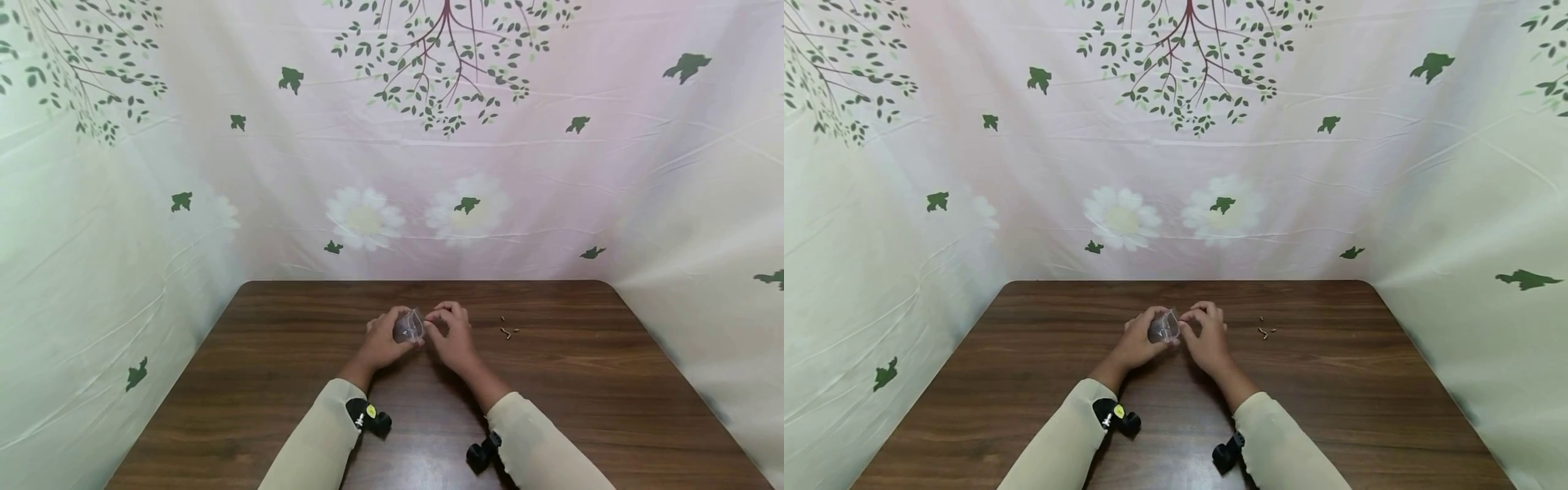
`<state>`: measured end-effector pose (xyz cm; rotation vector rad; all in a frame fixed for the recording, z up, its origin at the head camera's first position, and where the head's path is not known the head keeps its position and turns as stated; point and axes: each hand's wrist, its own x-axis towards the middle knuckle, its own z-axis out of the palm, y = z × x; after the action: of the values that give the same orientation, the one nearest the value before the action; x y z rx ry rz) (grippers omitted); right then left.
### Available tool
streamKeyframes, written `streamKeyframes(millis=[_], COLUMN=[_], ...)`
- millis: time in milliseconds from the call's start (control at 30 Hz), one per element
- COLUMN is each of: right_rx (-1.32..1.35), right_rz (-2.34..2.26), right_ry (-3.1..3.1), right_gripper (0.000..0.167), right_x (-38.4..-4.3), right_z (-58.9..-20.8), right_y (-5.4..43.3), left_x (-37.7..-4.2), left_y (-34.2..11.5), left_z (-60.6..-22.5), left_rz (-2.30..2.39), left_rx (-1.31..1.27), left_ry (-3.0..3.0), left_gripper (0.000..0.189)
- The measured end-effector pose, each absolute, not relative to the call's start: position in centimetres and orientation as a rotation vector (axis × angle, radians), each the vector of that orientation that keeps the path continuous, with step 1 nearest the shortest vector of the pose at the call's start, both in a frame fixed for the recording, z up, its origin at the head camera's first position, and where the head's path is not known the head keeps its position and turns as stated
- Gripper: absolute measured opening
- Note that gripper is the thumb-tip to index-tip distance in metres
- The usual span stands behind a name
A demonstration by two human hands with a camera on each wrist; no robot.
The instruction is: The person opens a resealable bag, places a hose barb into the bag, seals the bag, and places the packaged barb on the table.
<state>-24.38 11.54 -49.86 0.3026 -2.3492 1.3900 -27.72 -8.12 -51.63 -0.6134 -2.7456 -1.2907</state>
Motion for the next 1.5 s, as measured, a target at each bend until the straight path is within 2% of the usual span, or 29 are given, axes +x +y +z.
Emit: streamKeyframes(millis=[467, 1067, 1500], right_rx=[0.28, 0.169, 0.052], right_rz=[1.282, 1.224, 1.186], right_ry=[-2.316, -2.32, -2.364], right_gripper=[0.01, 0.007, 0.015], right_x=[-24.4, -23.0, -23.3], right_z=[-50.8, -50.7, -51.0], right_y=[16.0, 22.4, 25.5], left_x=[-27.8, -27.7, -27.7], left_y=[-8.2, -8.1, -8.2], left_z=[-52.0, -51.7, -51.7], left_rz=[-1.227, -1.257, -1.258], left_rx=[-0.658, -0.627, -0.633], left_ry=[-2.693, -2.727, -2.725], left_gripper=[0.072, 0.073, 0.074])
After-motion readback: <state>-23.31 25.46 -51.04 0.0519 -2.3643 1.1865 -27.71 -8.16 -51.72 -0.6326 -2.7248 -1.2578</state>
